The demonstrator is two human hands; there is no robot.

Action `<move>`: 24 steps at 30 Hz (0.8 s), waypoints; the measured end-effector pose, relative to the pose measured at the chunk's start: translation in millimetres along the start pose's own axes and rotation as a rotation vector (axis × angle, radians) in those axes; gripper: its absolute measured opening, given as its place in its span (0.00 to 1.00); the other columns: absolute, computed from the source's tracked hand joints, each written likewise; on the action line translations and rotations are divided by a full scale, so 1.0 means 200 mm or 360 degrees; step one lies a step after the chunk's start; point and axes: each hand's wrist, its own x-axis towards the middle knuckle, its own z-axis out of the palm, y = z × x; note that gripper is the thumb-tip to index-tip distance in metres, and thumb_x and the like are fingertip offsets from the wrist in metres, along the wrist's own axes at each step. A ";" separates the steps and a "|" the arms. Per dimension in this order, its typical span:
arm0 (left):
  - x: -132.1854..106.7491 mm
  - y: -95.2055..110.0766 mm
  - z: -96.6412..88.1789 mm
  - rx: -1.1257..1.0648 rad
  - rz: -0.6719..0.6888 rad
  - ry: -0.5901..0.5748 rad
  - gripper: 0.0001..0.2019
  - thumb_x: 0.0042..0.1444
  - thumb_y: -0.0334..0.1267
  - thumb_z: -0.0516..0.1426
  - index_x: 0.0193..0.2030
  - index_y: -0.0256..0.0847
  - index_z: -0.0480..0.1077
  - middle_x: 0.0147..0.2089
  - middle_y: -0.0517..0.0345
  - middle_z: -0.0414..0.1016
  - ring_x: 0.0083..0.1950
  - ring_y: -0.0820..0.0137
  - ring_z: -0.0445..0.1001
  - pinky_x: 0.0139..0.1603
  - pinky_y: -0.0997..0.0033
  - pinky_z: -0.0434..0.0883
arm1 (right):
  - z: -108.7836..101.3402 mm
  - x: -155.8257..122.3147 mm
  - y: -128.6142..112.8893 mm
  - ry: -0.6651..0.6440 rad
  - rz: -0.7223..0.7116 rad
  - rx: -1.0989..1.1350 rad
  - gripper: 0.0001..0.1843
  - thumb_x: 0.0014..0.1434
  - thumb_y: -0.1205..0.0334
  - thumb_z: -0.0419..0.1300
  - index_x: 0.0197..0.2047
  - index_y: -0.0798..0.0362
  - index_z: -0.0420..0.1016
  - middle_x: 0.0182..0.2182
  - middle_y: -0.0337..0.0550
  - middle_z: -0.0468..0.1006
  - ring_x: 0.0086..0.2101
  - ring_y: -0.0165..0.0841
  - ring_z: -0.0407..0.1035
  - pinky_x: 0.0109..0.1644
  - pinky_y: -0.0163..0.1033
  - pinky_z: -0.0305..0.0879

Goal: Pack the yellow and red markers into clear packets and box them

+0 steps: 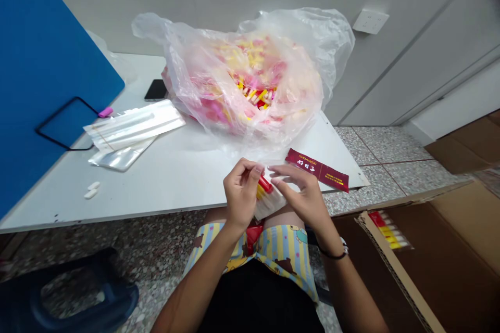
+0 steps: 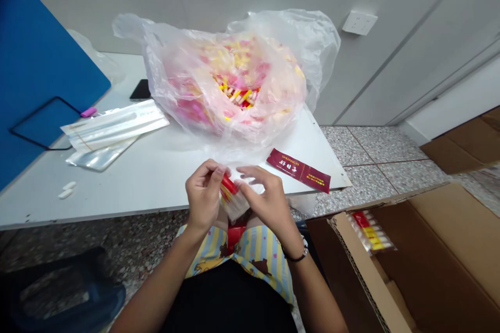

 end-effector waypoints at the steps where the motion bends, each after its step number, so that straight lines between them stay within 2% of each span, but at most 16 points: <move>1: 0.00 -0.01 0.00 -0.0024 -0.0015 0.0010 0.11 0.59 0.42 0.57 0.31 0.37 0.67 0.29 0.60 0.67 0.31 0.74 0.66 0.34 0.78 0.65 | 0.00 0.00 0.00 0.0021 -0.0010 -0.0003 0.15 0.60 0.56 0.56 0.43 0.56 0.77 0.42 0.45 0.75 0.41 0.25 0.72 0.45 0.29 0.71; 4: 0.02 -0.04 -0.02 -0.0022 -0.0116 -0.0191 0.11 0.58 0.44 0.58 0.34 0.36 0.69 0.33 0.58 0.69 0.37 0.72 0.68 0.39 0.77 0.66 | 0.01 0.00 0.02 0.0156 -0.0102 0.0033 0.17 0.63 0.57 0.51 0.39 0.55 0.79 0.44 0.44 0.74 0.45 0.26 0.71 0.52 0.32 0.69; 7: 0.02 -0.06 -0.03 0.0011 -0.0219 -0.0432 0.13 0.58 0.44 0.58 0.31 0.35 0.68 0.31 0.58 0.68 0.36 0.72 0.67 0.39 0.76 0.65 | 0.02 0.01 0.03 0.0253 -0.0173 0.0001 0.17 0.63 0.56 0.51 0.40 0.54 0.78 0.50 0.44 0.71 0.52 0.28 0.67 0.60 0.38 0.64; 9: 0.01 -0.05 -0.03 0.0044 -0.0215 -0.0416 0.14 0.58 0.43 0.58 0.28 0.35 0.67 0.28 0.59 0.67 0.32 0.73 0.65 0.36 0.77 0.64 | 0.02 0.01 0.03 0.0232 -0.0174 -0.0003 0.18 0.64 0.54 0.50 0.42 0.54 0.78 0.52 0.44 0.69 0.53 0.29 0.66 0.62 0.39 0.63; 15: -0.01 -0.07 0.02 0.0094 -0.0088 -0.0079 0.12 0.58 0.42 0.58 0.29 0.36 0.69 0.27 0.61 0.67 0.30 0.75 0.65 0.32 0.77 0.63 | 0.02 0.05 -0.01 0.0123 -0.0121 0.0092 0.19 0.65 0.53 0.48 0.46 0.53 0.77 0.51 0.43 0.70 0.52 0.27 0.67 0.59 0.36 0.66; 17: -0.01 -0.10 0.03 0.0067 -0.0126 -0.0117 0.12 0.58 0.43 0.57 0.32 0.36 0.70 0.28 0.60 0.67 0.31 0.74 0.65 0.34 0.77 0.63 | 0.01 0.06 -0.01 0.0117 -0.0126 0.0123 0.20 0.65 0.53 0.48 0.46 0.53 0.77 0.50 0.43 0.71 0.52 0.26 0.67 0.60 0.35 0.66; 21: -0.01 -0.11 0.02 0.0065 -0.0181 -0.0418 0.16 0.63 0.46 0.52 0.30 0.36 0.69 0.30 0.59 0.66 0.32 0.73 0.65 0.34 0.76 0.62 | 0.01 0.06 -0.01 0.0229 -0.0110 0.0199 0.22 0.66 0.52 0.46 0.45 0.55 0.77 0.50 0.45 0.71 0.52 0.27 0.68 0.59 0.35 0.67; 24: -0.01 -0.08 0.02 0.0158 -0.0110 -0.0378 0.16 0.62 0.43 0.53 0.26 0.36 0.68 0.27 0.60 0.63 0.30 0.74 0.63 0.32 0.76 0.60 | 0.00 0.07 -0.01 0.0237 -0.0055 0.0241 0.22 0.65 0.51 0.47 0.45 0.56 0.77 0.49 0.45 0.71 0.51 0.27 0.68 0.59 0.35 0.67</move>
